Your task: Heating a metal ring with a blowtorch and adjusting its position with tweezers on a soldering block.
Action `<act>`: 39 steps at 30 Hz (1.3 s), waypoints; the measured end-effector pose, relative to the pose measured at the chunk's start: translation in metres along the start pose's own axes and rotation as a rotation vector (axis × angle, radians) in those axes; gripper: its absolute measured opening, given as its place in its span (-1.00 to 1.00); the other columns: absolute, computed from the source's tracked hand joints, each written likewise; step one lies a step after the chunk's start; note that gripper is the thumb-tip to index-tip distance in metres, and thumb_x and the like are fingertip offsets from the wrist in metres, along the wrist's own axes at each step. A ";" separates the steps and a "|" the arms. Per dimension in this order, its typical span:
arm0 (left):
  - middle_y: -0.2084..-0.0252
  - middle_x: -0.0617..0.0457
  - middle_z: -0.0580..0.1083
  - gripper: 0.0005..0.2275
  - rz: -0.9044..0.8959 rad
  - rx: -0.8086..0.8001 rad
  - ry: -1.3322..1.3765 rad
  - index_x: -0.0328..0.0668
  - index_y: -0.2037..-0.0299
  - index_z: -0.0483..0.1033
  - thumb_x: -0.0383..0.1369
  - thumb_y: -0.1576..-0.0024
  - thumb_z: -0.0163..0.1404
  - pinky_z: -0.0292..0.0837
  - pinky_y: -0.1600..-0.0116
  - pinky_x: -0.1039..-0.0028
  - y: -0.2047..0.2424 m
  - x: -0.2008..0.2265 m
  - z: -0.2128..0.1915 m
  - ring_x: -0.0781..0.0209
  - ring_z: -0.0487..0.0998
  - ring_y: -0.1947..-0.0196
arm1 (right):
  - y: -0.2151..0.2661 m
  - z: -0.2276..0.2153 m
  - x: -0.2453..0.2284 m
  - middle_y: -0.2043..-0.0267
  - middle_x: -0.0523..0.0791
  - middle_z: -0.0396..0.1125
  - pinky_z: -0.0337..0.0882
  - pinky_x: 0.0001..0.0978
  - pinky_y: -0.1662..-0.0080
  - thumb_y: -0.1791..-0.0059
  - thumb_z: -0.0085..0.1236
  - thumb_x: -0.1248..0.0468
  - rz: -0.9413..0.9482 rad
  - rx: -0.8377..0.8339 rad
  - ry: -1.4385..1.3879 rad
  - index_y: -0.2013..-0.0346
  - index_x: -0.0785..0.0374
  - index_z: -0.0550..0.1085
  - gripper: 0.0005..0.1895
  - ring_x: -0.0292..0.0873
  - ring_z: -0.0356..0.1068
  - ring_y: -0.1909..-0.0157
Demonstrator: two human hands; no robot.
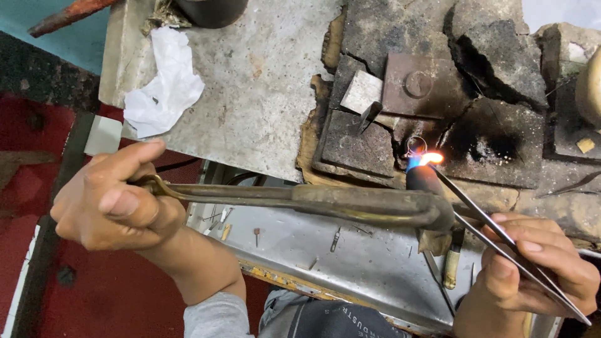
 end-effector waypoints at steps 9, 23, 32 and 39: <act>0.56 -0.25 0.54 -0.38 -0.011 -0.012 0.016 -0.63 0.46 0.61 -0.31 -0.49 -0.43 0.20 0.54 0.28 -0.002 0.000 -0.002 -0.02 0.35 0.71 | -0.001 0.005 -0.005 0.33 0.18 0.28 0.60 0.00 0.14 -0.04 0.13 0.28 -0.040 0.058 0.010 0.14 0.37 0.26 -0.73 0.15 0.42 0.31; 0.60 -0.20 0.51 -0.37 -0.022 -0.004 0.003 -0.60 0.45 0.61 -0.29 -0.50 -0.44 0.19 0.53 0.28 -0.004 -0.002 -0.006 -0.01 0.35 0.71 | -0.001 0.007 -0.006 0.31 0.18 0.31 0.60 0.00 0.13 -0.04 0.15 0.29 -0.008 0.038 0.012 0.13 0.35 0.28 -0.74 0.16 0.44 0.28; 0.58 -0.22 0.52 -0.38 -0.016 -0.011 0.014 -0.62 0.44 0.61 -0.30 -0.50 -0.43 0.22 0.53 0.28 -0.005 -0.001 -0.005 0.00 0.35 0.71 | -0.002 0.008 -0.008 0.30 0.13 0.32 0.60 -0.07 0.11 -0.05 0.15 0.26 0.029 0.035 0.022 0.12 0.32 0.27 -0.73 0.11 0.45 0.28; 0.60 -0.18 0.51 -0.39 0.014 -0.014 0.007 -0.59 0.45 0.61 -0.32 -0.49 -0.44 0.20 0.54 0.30 -0.006 0.000 -0.004 0.00 0.36 0.72 | -0.005 0.011 -0.008 0.31 0.18 0.33 0.60 -0.09 0.14 -0.03 0.17 0.30 -0.002 0.021 0.000 0.13 0.38 0.27 -0.72 0.10 0.46 0.29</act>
Point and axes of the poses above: each hand's wrist, its own y-axis away from the middle knuckle, its own z-axis out of the palm, x = y × z, the point moved 8 cm from there along -y, towards the middle knuckle
